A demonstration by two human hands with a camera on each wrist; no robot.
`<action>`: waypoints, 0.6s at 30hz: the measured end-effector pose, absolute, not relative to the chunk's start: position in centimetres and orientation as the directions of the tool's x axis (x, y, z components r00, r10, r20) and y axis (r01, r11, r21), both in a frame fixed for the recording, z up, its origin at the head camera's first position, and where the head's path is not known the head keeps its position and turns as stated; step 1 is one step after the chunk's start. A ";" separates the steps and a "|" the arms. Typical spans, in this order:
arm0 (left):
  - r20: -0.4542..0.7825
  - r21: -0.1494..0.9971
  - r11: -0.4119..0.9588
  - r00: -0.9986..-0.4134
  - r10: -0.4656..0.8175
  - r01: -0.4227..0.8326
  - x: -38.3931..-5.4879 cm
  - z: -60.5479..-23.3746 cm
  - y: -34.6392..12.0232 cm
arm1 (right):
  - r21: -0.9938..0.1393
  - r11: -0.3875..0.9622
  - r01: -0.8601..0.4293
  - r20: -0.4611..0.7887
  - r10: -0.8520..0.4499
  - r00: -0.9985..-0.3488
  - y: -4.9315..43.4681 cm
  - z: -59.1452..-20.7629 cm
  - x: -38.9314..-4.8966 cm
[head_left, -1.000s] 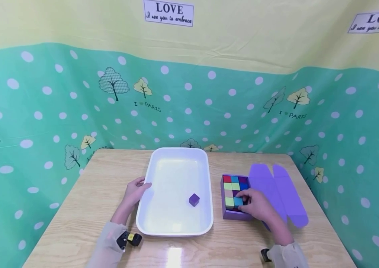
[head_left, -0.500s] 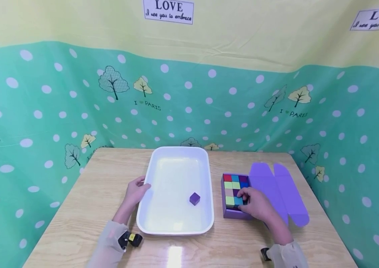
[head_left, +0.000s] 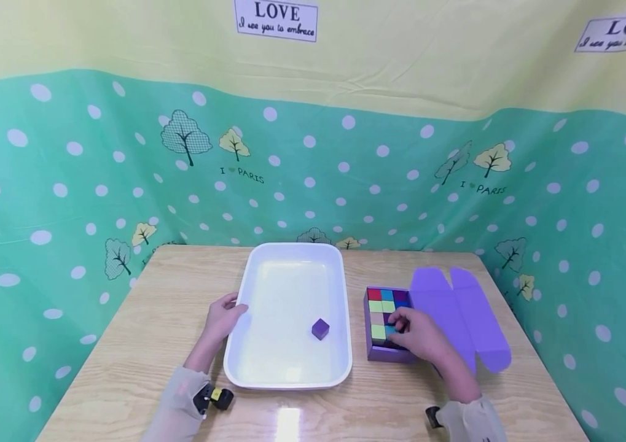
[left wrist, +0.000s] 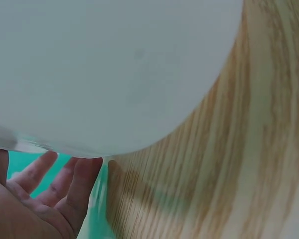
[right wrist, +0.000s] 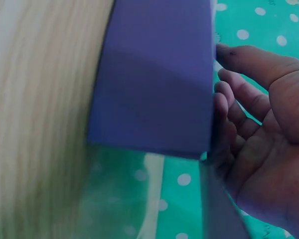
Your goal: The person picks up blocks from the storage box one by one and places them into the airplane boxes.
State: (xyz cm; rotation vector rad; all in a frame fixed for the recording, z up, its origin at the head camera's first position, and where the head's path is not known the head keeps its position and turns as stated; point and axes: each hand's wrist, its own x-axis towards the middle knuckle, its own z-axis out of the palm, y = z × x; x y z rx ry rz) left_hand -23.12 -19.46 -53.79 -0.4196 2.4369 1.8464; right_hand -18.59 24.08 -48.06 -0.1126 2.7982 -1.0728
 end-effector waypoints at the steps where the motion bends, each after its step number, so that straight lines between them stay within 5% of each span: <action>1: -0.209 0.937 0.244 -0.960 -0.184 -0.251 -23.1 -53.8 -19.5 | -0.675 0.737 -0.034 -0.091 -0.129 -0.987 23.8 -47.8 -18.7; 9: -0.203 0.940 0.238 -0.960 -0.195 -0.247 -23.1 -53.8 -19.5 | -0.690 0.682 -0.243 0.092 -0.250 -0.964 19.4 -45.3 -20.0; 18: -0.198 0.935 0.257 -0.961 -0.192 -0.244 -23.2 -53.8 -19.4 | -0.626 0.731 -0.273 -0.044 -0.382 -0.923 12.3 -41.8 -22.5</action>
